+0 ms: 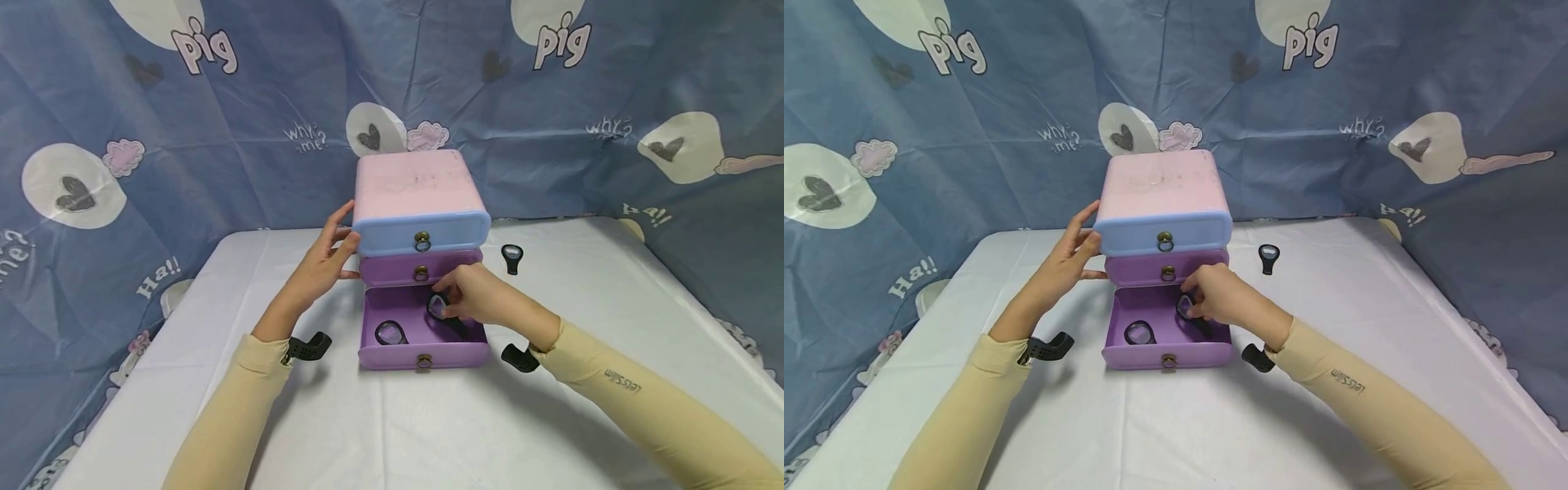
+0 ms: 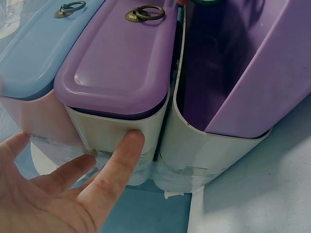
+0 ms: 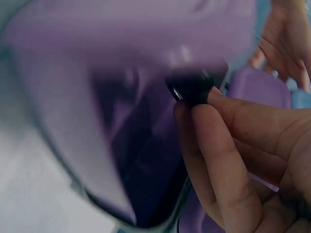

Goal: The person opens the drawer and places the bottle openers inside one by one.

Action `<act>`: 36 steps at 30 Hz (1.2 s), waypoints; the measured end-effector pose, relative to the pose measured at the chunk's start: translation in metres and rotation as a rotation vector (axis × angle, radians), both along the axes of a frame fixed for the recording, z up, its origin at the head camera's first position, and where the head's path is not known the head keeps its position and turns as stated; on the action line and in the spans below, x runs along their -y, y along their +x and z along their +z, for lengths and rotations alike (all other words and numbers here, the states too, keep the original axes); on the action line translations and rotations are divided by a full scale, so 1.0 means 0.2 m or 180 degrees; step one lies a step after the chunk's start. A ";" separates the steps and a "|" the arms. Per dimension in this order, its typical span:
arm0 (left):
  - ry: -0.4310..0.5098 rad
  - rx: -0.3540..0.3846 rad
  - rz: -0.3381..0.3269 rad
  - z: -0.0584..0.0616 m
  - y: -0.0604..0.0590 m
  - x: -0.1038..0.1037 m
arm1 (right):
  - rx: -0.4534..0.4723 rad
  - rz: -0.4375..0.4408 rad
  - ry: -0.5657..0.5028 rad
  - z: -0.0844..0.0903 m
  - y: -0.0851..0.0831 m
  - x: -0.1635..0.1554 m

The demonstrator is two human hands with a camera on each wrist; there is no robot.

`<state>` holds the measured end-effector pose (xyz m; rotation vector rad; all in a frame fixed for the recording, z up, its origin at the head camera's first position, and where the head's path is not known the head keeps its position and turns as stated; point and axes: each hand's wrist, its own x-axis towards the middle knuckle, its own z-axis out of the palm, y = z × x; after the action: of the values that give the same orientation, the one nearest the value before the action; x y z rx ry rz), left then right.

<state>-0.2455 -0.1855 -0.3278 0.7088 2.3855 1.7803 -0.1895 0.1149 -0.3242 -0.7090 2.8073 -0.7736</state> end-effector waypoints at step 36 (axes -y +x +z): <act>0.0005 -0.0026 -0.0015 0.01 0.01 0.00 | 0.0026 0.0284 0.0167 0.09 -0.03 0.07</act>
<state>-0.2443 -0.1863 -0.3264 0.7227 2.3857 1.7813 -0.1951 0.1018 -0.3064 -0.8142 2.7562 -0.6835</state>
